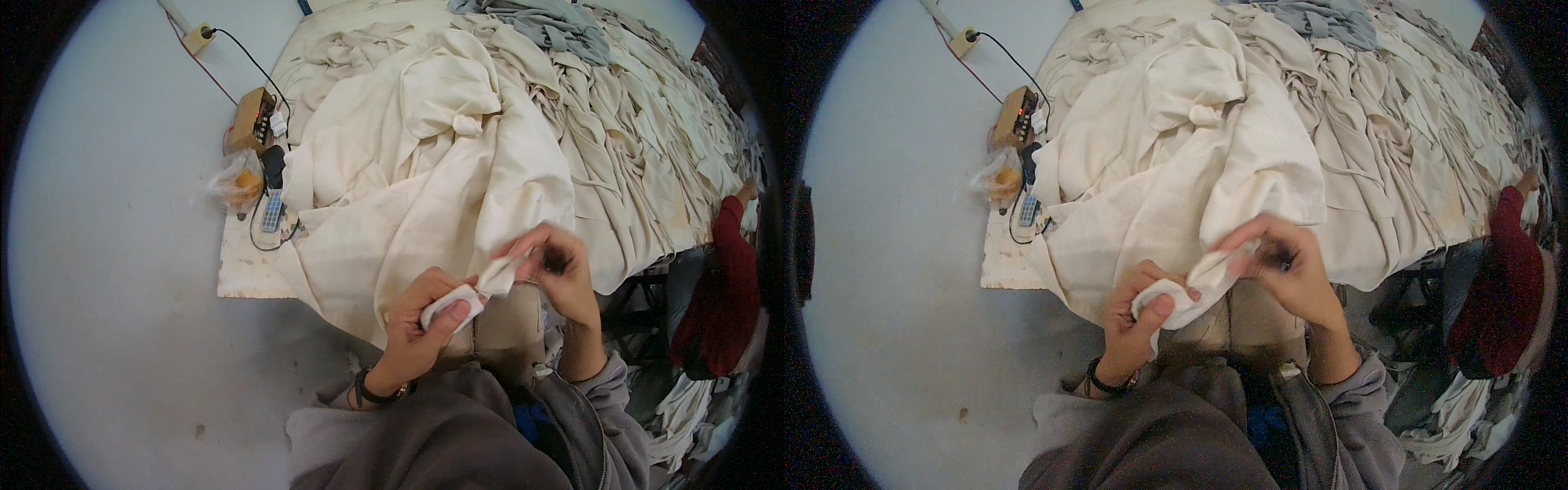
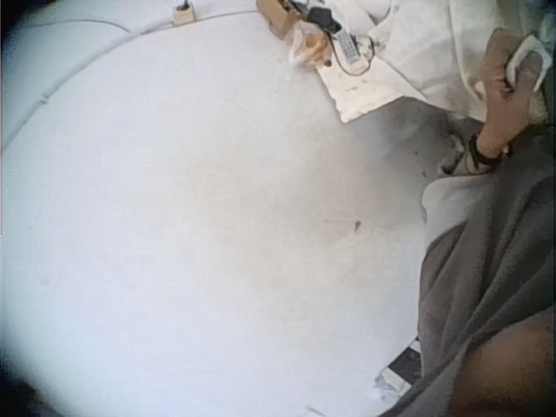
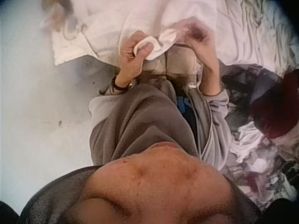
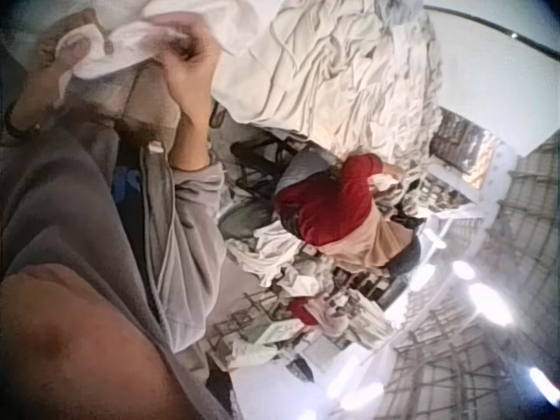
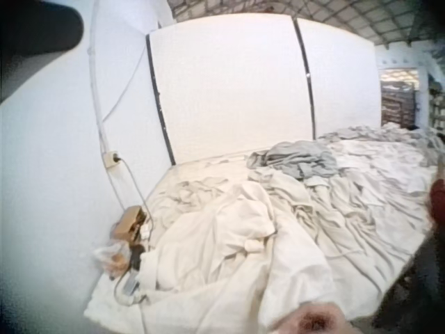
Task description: The person uses scissors to trim and cut a large white fabric piece on a work table, repeatedly folding and repositioning the material to access different edges. They then pick up a grey fabric piece and begin cutting it as well.
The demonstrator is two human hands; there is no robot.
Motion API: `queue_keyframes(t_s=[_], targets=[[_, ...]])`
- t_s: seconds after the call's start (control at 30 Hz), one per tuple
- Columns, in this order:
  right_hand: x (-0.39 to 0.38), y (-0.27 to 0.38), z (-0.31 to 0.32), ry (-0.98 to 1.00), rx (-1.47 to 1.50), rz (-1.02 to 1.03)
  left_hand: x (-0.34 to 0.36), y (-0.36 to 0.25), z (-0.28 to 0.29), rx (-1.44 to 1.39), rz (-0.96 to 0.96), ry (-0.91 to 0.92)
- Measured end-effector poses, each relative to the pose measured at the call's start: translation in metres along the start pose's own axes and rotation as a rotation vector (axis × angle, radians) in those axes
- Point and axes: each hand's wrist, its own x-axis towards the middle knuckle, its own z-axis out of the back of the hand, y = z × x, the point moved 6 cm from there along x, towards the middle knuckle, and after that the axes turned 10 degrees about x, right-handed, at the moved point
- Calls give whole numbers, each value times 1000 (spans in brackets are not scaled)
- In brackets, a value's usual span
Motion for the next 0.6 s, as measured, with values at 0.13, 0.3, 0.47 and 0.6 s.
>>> queue_keyframes(t_s=[0.13,0.3,0.47,0.6], targets=[[-15,15,21,-520,-12,136,-4,8,4,-275,131,-117],[-44,24,-40,178,466,-5,-7,9,-1,-384,204,-65],[-43,11,-49,122,209,-130,-5,7,0,-291,84,-72],[-37,10,-48,69,39,-156,-5,3,2,-130,12,-60]])
